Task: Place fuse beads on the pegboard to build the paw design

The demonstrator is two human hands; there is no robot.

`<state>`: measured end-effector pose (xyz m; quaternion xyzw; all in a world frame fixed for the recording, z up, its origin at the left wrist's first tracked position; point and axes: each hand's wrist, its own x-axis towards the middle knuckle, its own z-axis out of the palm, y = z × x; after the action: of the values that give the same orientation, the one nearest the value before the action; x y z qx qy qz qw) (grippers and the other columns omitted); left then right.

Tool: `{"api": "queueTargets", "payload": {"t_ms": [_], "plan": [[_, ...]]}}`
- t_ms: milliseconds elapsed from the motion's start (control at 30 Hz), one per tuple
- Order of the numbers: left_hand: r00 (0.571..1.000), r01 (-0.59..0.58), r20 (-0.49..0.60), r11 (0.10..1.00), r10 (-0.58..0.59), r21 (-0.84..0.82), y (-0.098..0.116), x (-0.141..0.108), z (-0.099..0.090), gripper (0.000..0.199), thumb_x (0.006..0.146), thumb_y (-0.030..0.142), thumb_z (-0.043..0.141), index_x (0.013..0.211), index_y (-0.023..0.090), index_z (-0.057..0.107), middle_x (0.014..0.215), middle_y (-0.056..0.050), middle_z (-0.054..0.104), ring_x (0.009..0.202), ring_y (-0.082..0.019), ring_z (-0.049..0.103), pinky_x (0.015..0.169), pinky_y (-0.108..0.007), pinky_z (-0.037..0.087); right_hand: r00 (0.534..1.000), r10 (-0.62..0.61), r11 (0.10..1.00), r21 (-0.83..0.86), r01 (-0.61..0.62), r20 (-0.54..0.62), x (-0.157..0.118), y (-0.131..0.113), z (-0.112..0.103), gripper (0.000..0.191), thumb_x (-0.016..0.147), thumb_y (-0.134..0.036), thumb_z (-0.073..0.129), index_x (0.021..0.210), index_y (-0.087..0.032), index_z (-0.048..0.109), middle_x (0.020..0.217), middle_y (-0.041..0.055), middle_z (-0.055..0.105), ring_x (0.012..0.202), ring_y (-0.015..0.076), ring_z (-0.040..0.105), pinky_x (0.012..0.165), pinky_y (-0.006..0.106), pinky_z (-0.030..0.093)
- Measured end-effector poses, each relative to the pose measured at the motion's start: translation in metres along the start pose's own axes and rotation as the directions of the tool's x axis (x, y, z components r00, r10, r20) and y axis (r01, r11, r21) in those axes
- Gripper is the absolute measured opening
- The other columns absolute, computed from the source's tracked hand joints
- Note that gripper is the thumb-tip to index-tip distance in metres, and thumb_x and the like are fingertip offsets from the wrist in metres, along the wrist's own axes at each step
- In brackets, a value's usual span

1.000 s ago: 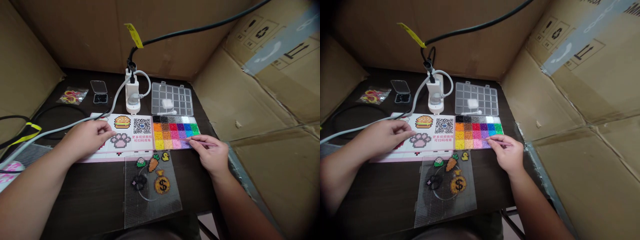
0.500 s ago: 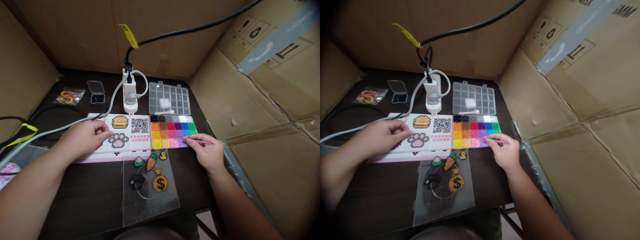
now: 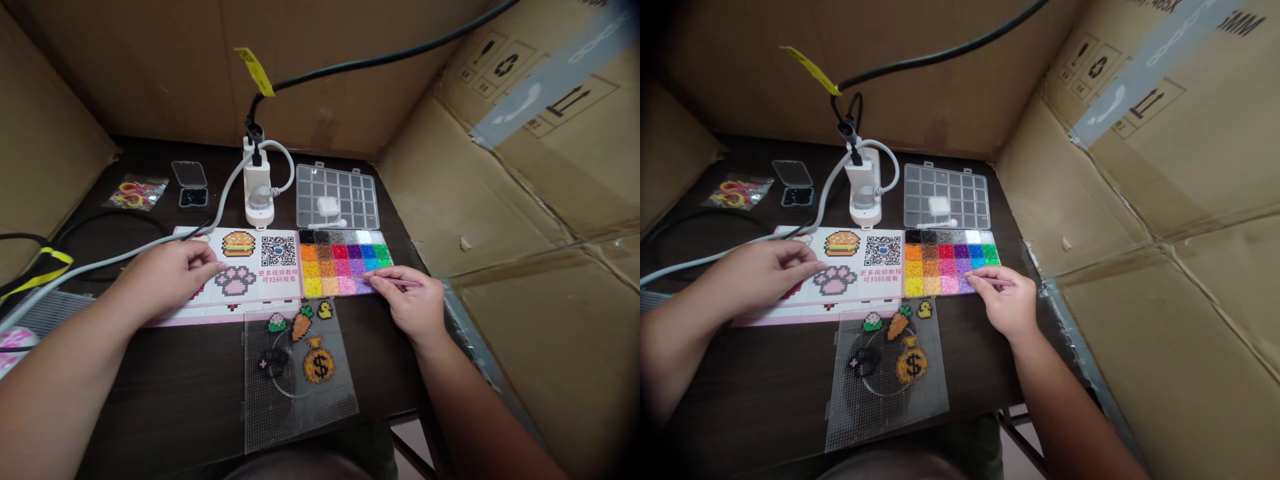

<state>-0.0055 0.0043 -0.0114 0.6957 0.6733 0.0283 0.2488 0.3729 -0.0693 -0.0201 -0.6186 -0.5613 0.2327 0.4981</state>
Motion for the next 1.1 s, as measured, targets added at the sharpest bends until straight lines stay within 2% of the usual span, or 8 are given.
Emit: {"api": "queueTargets", "payload": {"t_ms": [200, 367, 433, 533, 667, 767, 967, 1100], "plan": [[1.000, -0.008, -0.012, 1.000, 0.008, -0.019, 0.000, 0.001, 0.000, 0.036, 0.089, 0.057, 0.061, 0.084, 0.023, 0.072, 0.074, -0.004, 0.071, 0.070, -0.022, 0.057, 0.066, -0.036, 0.034, 1.000, 0.017, 0.999, 0.040, -0.016, -0.023, 0.001, 0.001, -0.001, 0.018, 0.075, -0.035, 0.092, 0.077, -0.021, 0.082, 0.077, 0.0081, 0.085, 0.068, 0.0230, 0.083, 0.067, 0.033, 0.071], [0.999, 0.010, -0.039, 0.999, -0.011, -0.043, 0.002, 0.003, 0.002, 0.033, 0.084, 0.058, 0.065, 0.078, 0.026, 0.071, 0.063, -0.003, 0.065, 0.062, -0.022, 0.055, 0.063, -0.038, 0.035, 0.997, 0.033, 0.988, 0.150, -0.023, -0.064, -0.006, 0.004, -0.002, 0.020, 0.077, -0.037, 0.092, 0.080, -0.022, 0.080, 0.082, 0.0079, 0.086, 0.076, 0.0252, 0.085, 0.073, 0.035, 0.072], [0.999, -0.001, -0.043, 0.998, -0.001, -0.066, 0.003, 0.003, 0.001, 0.031, 0.084, 0.056, 0.066, 0.079, 0.027, 0.071, 0.064, -0.003, 0.067, 0.063, -0.022, 0.057, 0.063, -0.038, 0.036, 0.999, 0.007, 0.987, 0.160, 0.000, -0.039, -0.014, -0.003, 0.001, 0.017, 0.080, -0.036, 0.091, 0.082, -0.023, 0.080, 0.084, 0.0075, 0.086, 0.077, 0.0249, 0.085, 0.075, 0.035, 0.072], [0.999, 0.001, -0.047, 0.996, -0.006, -0.087, 0.007, 0.001, 0.000, 0.030, 0.084, 0.054, 0.068, 0.076, 0.026, 0.070, 0.066, -0.003, 0.069, 0.064, -0.021, 0.057, 0.064, -0.038, 0.035, 0.995, -0.073, 0.986, 0.153, 0.062, 0.070, -0.028, -0.027, 0.010, 0.012, 0.081, -0.032, 0.090, 0.079, -0.025, 0.080, 0.080, 0.0060, 0.085, 0.073, 0.0249, 0.084, 0.071, 0.036, 0.071], [0.998, 0.006, -0.061, 0.996, -0.011, -0.091, 0.012, -0.001, -0.002, 0.027, 0.084, 0.050, 0.070, 0.074, 0.024, 0.069, 0.068, -0.003, 0.068, 0.067, -0.021, 0.057, 0.066, -0.037, 0.034, 0.937, -0.162, 0.976, 0.187, 0.107, 0.309, -0.043, -0.063, 0.027, 0.011, 0.082, -0.021, 0.087, 0.074, -0.026, 0.080, 0.076, 0.0041, 0.084, 0.067, 0.0227, 0.082, 0.066, 0.032, 0.071], [0.998, 0.009, -0.059, 0.996, -0.014, -0.092, 0.013, -0.001, -0.002, 0.026, 0.084, 0.048, 0.072, 0.077, 0.024, 0.071, 0.070, -0.004, 0.068, 0.070, -0.021, 0.059, 0.067, -0.037, 0.035, 0.884, -0.231, 0.957, 0.259, 0.131, 0.406, -0.048, -0.072, 0.040, 0.015, 0.081, -0.011, 0.084, 0.078, -0.025, 0.082, 0.078, 0.0027, 0.085, 0.067, 0.0198, 0.082, 0.065, 0.027, 0.069], [0.997, 0.018, -0.073, 0.997, -0.024, -0.075, 0.014, -0.002, -0.002, 0.025, 0.085, 0.046, 0.075, 0.082, 0.022, 0.074, 0.072, -0.003, 0.068, 0.073, -0.020, 0.060, 0.067, -0.038, 0.035, 0.823, -0.326, 0.936, 0.280, 0.212, 0.466, -0.054, -0.067, 0.055, 0.017, 0.083, -0.006, 0.080, 0.081, -0.023, 0.082, 0.081, 0.0046, 0.086, 0.070, 0.0207, 0.083, 0.070, 0.029, 0.070], [0.998, 0.008, -0.067, 0.999, -0.011, -0.054, 0.016, -0.004, -0.003, 0.031, 0.091, 0.048, 0.069, 0.086, 0.018, 0.075, 0.075, 0.000, 0.068, 0.077, -0.016, 0.060, 0.071, -0.039, 0.034, 0.796, -0.375, 0.924, 0.267, 0.275, 0.475, -0.056, -0.065, 0.057, 0.018, 0.085, -0.006, 0.079, 0.084, -0.023, 0.082, 0.083, 0.0042, 0.086, 0.071, 0.0209, 0.084, 0.074, 0.031, 0.072]]}}
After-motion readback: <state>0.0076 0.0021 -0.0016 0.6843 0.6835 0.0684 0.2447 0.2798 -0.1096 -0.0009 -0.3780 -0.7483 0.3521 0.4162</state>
